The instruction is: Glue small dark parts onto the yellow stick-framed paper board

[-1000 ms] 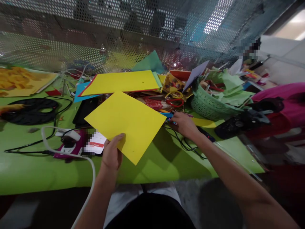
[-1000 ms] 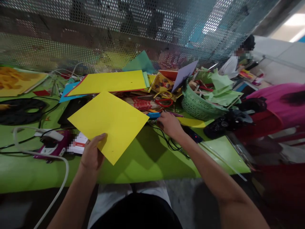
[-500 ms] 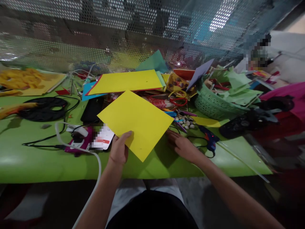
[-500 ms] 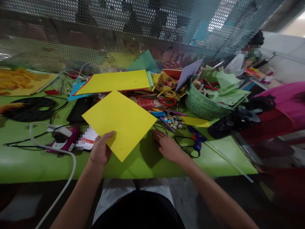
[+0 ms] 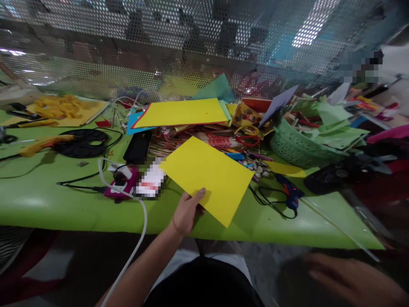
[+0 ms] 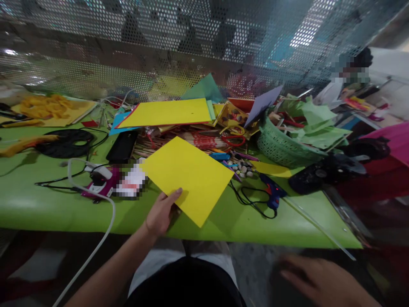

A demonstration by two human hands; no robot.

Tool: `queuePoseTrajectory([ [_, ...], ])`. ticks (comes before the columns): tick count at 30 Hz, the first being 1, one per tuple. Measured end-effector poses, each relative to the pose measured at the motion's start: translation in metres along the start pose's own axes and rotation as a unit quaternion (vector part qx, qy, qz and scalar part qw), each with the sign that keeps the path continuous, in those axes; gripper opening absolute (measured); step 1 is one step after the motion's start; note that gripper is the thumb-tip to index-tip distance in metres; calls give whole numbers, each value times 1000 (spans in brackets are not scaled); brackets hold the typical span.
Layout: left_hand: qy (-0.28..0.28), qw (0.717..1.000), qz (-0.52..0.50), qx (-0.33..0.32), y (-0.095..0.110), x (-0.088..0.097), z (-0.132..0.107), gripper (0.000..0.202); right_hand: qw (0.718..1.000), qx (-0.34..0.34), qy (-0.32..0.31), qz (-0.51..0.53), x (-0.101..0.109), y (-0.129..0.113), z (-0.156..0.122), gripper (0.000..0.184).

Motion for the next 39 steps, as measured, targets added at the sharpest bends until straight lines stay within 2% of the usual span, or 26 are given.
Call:
queuePoseTrajectory([
  [2,-26,999,32,25,-12,-11,-16,37,1000,15,10,-6,0,1,5,32],
  [3,-47,998,34,29,-18,-17,-24,38,999,28,16,-3,-2,-7,11,40],
  [6,-91,995,-13,47,-34,-33,-45,40,992,108,57,33,-20,-51,37,46],
  [8,-129,989,-38,62,-45,-37,-55,42,984,170,33,43,-41,-79,55,49],
  [10,-198,977,-39,64,-56,-35,-64,48,979,199,-30,34,-66,-95,71,50],
  [12,-309,948,2,71,-63,-29,-72,55,975,210,-69,24,-87,-97,82,51],
  [15,-472,870,101,101,-55,-15,-86,62,969,221,-107,5,-108,-90,88,55],
  [17,-503,839,197,66,-35,-6,-91,52,966,232,-117,-3,-114,-87,88,58],
  [18,-487,837,249,18,-22,-2,-92,48,964,238,-119,-4,-115,-88,87,59],
  [19,-437,843,310,-53,-9,2,-89,43,963,241,-120,-3,-116,-89,86,59],
  [21,-312,830,422,-189,11,7,-79,39,962,246,-115,3,-117,-94,86,59],
  [22,-262,805,471,-250,16,10,-72,40,962,248,-112,5,-118,-97,86,59],
  [24,-170,732,568,-336,17,15,-54,48,962,251,-110,4,-119,-103,88,57],
  [26,-108,659,654,-356,9,22,-35,50,960,255,-118,-5,-121,-107,91,56],
  [29,-80,588,713,-373,-2,31,-16,52,956,260,-131,-25,-121,-109,98,57],
  [32,-71,543,740,-392,-4,35,-9,54,951,272,-143,-33,-111,-111,109,48],
  [36,-77,487,776,-393,9,25,-5,49,950,293,-103,-38,-84,-128,140,35],
  [39,-82,462,784,-406,21,10,3,43,952,295,-65,-44,-66,-155,178,32],
])
Point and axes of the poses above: each hand's wrist, its own z-axis towards the middle knuckle, its own x-axis out of the back of the hand, y = z × x, the point moved 1 cm from there along z, towards the middle knuckle, and after that the axes turned 15 degrees about z, right-handed, at the moved point
